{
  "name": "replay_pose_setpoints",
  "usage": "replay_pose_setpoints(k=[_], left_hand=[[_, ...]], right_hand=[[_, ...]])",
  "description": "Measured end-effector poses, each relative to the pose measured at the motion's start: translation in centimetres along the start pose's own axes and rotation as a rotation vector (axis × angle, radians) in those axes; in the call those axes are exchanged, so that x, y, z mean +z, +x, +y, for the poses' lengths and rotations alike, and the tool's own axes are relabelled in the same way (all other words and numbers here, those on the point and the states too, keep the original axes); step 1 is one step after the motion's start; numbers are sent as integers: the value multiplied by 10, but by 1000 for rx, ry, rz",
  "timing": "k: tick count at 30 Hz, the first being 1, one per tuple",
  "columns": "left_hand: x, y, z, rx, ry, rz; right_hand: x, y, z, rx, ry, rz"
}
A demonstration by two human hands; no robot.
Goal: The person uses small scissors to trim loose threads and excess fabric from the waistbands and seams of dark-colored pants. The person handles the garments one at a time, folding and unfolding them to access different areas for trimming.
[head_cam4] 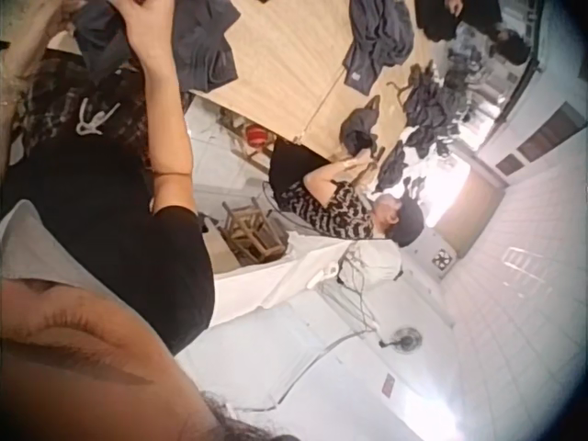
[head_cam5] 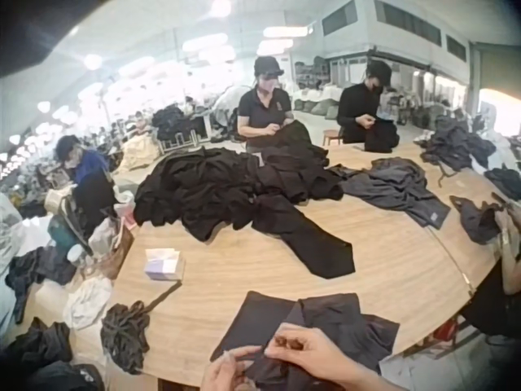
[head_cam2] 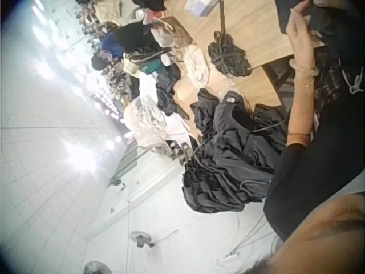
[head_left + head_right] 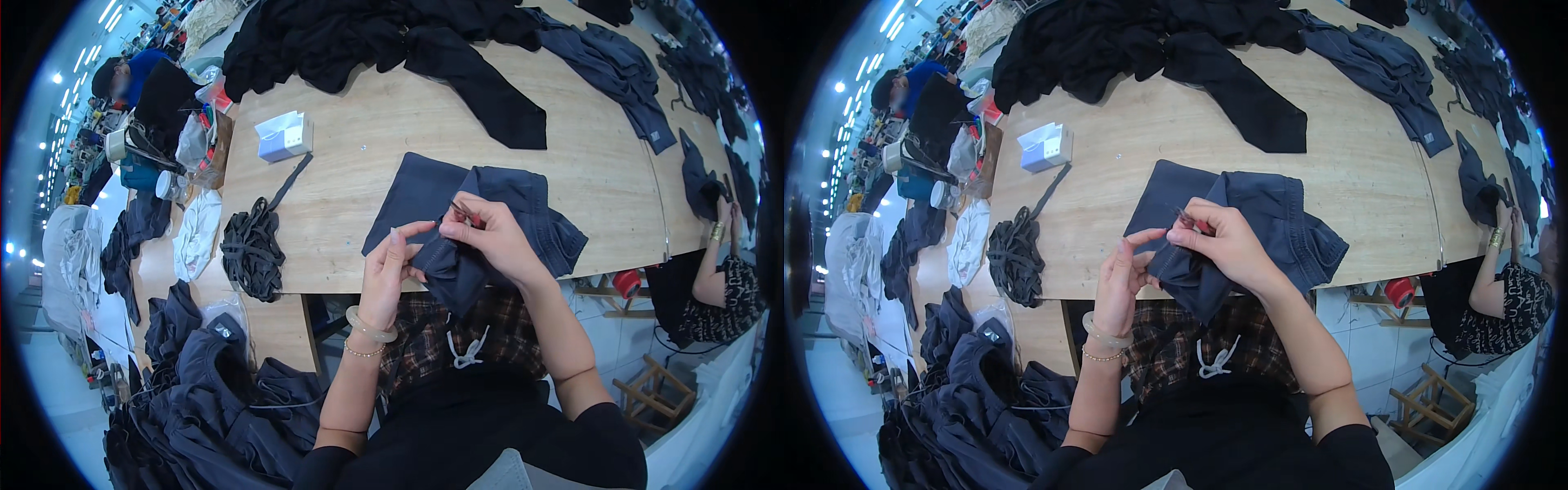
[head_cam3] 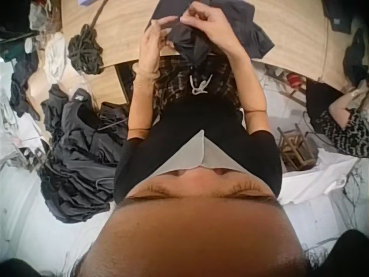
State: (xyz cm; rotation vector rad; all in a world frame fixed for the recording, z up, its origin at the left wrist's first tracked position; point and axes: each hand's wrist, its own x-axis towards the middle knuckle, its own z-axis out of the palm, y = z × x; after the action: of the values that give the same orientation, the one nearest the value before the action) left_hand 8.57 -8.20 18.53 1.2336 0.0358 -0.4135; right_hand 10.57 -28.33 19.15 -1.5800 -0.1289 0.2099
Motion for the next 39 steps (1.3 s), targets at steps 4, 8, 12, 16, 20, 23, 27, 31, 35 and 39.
replay_pose_setpoints(k=[4, 8, 12, 16, 20, 23, 27, 31, 35, 39], left_hand=[[3, 2, -5, 124, 191, 59], [5, 9, -11, 294, 516, 136], [11, 13, -10, 393, 628, 240], [5, 16, -17, 303, 483, 203], [14, 10, -9, 223, 319, 194], [14, 7, -7, 218, 319, 195], [14, 6, -7, 235, 369, 169], [17, 7, -5, 257, 426, 149], [17, 7, -5, 298, 439, 168], [17, 7, -4, 303, 445, 162]], right_hand=[[6, 4, -5, 88, 197, -23], [15, 13, 0, -104, 42, 2], [23, 16, -9, -144, -93, -15], [22, 15, -12, -135, -48, -37], [2, 11, -14, -113, 98, 33], [-22, 8, -20, -129, -228, 17], [-37, 2, -28, -103, -576, -61], [-39, 5, -24, -201, -682, -104], [-36, 9, -22, -262, -748, -138], [-33, 10, -21, -272, -736, -154]])
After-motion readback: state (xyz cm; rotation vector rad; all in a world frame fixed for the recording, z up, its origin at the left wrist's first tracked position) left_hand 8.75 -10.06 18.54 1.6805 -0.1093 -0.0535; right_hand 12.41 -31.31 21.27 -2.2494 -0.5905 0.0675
